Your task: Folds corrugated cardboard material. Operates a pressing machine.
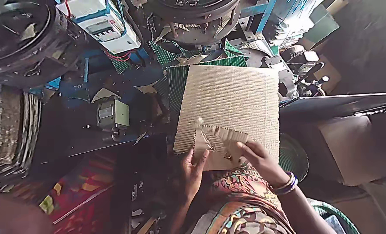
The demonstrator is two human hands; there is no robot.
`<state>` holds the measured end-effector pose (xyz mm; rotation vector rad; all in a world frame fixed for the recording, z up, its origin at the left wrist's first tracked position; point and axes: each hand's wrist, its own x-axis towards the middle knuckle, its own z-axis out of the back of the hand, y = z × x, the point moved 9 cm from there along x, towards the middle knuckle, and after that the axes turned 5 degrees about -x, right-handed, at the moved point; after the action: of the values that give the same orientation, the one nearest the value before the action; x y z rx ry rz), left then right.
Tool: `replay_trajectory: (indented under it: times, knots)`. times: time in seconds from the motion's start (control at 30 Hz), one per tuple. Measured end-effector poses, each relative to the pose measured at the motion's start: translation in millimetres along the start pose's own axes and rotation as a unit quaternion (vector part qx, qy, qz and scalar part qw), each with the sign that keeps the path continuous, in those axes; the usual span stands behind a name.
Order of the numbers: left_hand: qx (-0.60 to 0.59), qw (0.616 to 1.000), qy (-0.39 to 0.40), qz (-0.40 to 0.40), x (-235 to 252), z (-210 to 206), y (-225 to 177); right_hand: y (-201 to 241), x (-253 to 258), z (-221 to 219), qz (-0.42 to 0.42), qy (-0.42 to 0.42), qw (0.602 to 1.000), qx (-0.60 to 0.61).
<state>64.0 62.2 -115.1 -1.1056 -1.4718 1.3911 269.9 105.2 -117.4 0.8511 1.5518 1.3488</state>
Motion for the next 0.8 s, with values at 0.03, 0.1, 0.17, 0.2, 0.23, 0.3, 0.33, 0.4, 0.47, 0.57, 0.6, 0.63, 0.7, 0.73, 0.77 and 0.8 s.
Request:
replay_trajectory:
  times: [0.03,0.1,0.17,0.2,0.23,0.3,0.33,0.4,0.47,0.57,0.6,0.63,0.7,0.73,0.77,0.8]
  knots:
    - [-0.010,1.000,-0.012,0.007,0,6,-1,3,0,14,0.019,-0.032,0.999,0.021]
    - [-0.039,0.999,-0.021,0.024,3,16,-1,8,1,42,0.062,-0.105,0.992,0.024]
    - [-0.056,0.998,-0.012,0.016,6,18,-3,11,0,56,0.085,-0.154,0.984,0.004]
    - [-0.056,0.998,0.002,0.010,7,14,-6,13,0,54,0.088,-0.155,0.984,-0.009]
    - [-0.051,0.998,0.021,0.004,8,8,-9,15,0,45,0.086,-0.139,0.986,-0.015]
    - [-0.047,0.998,0.049,-0.005,7,-4,-13,13,0,21,0.066,-0.079,0.995,0.014]
    - [-0.050,0.997,0.052,-0.010,7,-9,-13,11,-1,9,0.048,-0.055,0.997,0.041]
    - [-0.057,0.997,0.050,-0.017,6,-15,-12,7,-4,-8,0.007,-0.030,0.997,0.064]
    - [-0.059,0.997,0.043,-0.014,6,-17,-8,3,-7,-16,-0.014,-0.019,0.998,0.052]
    - [-0.063,0.997,0.032,-0.014,4,-16,-6,-2,-9,-18,-0.010,-0.009,0.999,0.040]
    - [-0.062,0.997,0.030,-0.018,4,-16,-5,-1,-9,-18,-0.010,0.001,0.999,0.045]
    - [-0.060,0.998,0.031,-0.020,5,-15,-3,-1,-10,-20,-0.007,0.012,0.999,0.043]
    - [-0.055,0.998,0.035,-0.019,5,-14,1,1,-9,-23,0.007,0.037,0.999,0.039]
    - [-0.055,0.998,0.036,-0.019,5,-14,2,1,-9,-24,0.011,0.045,0.998,0.038]
    - [-0.052,0.998,0.035,-0.021,5,-14,1,0,-9,-24,0.012,0.050,0.998,0.035]
    - [-0.050,0.998,0.033,-0.024,6,-15,-1,0,-9,-25,0.011,0.052,0.998,0.034]
